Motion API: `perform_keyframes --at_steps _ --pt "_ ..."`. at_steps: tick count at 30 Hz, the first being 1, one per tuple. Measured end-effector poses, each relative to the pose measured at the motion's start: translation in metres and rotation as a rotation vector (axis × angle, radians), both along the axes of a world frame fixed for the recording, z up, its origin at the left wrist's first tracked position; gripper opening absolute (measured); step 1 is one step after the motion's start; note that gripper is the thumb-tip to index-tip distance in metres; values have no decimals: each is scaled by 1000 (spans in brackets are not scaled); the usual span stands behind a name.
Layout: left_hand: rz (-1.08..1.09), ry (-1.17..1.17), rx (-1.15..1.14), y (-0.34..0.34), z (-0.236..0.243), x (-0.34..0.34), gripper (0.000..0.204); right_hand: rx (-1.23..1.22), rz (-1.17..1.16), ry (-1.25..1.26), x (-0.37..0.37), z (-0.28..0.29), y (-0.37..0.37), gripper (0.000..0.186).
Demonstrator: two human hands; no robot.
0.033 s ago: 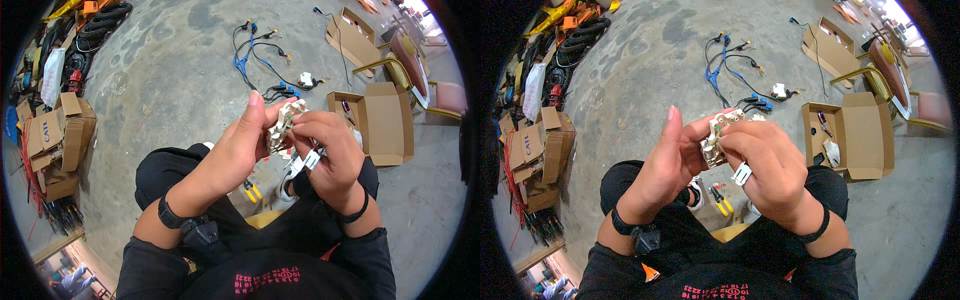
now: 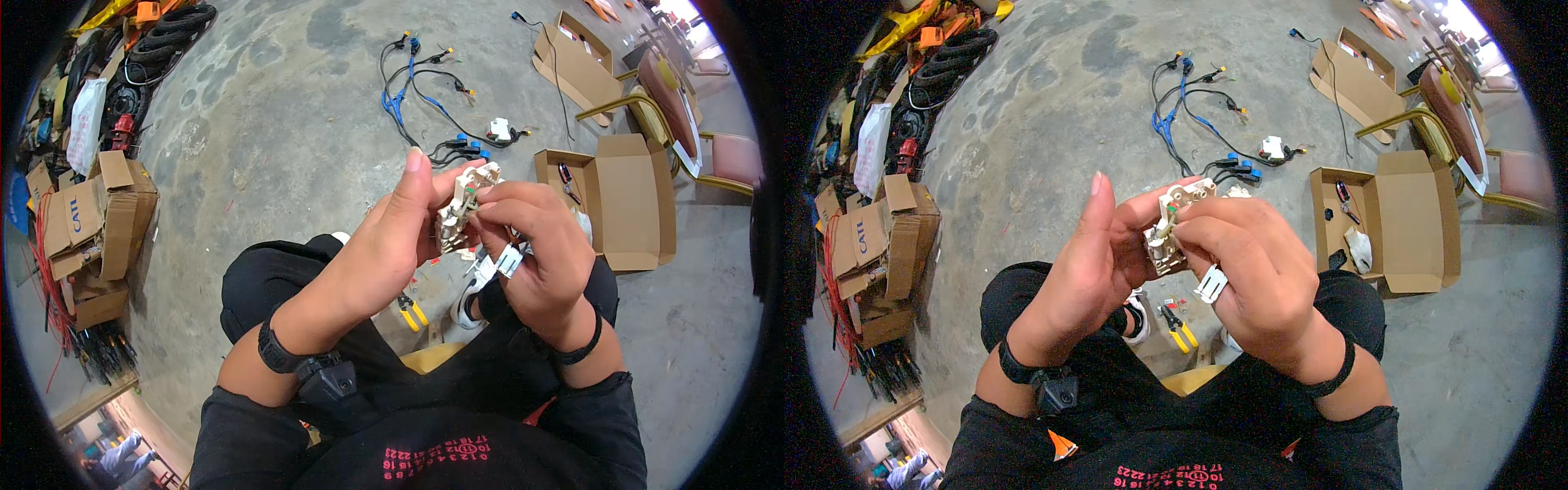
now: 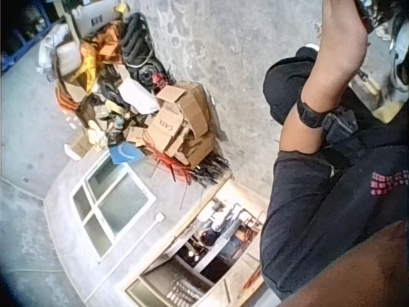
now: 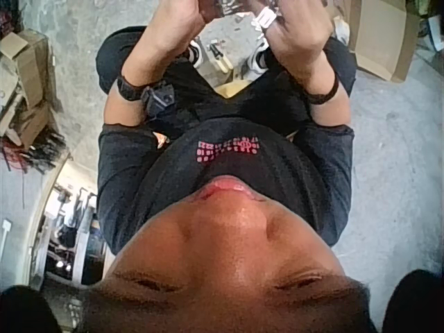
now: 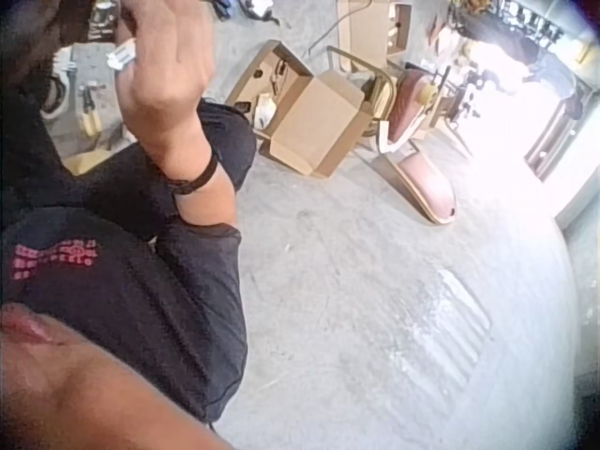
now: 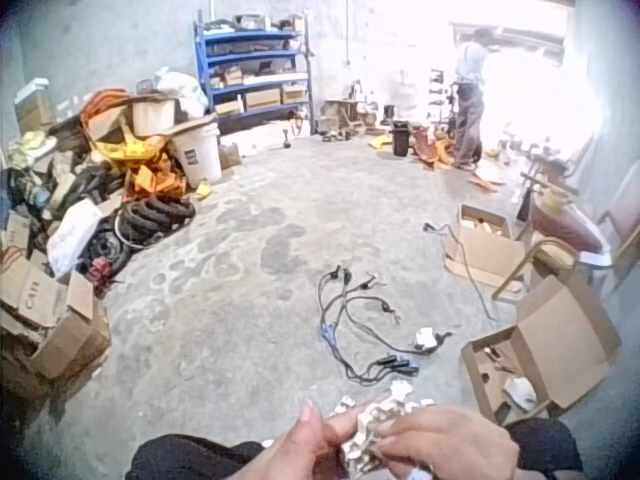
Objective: Disassembling and inspecting an electrical distribution component or circuit breaker assembly.
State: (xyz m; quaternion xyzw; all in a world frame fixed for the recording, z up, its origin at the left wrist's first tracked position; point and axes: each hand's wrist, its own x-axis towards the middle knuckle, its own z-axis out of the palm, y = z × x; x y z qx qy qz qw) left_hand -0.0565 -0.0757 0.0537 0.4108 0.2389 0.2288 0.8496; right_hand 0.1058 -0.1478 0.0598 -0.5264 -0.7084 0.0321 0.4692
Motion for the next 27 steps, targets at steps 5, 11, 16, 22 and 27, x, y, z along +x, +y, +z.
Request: perform_keyframes --at_steps 5,11,16,22,27 --pt "-7 10 -41 0 0 0 87 13 -14 6 -1 0 1 25" --pt "-5 -12 -3 0 2 1 87 29 -65 -29 -2 2 2 26" --pt "-39 -6 55 -1 6 2 88 32 -71 -27 0 3 1 26" --pt "-13 -78 126 -5 1 3 76 0 -118 56 0 2 -2 26" --pt "-28 -72 173 -6 -2 4 77 12 -104 45 3 4 -1 26"
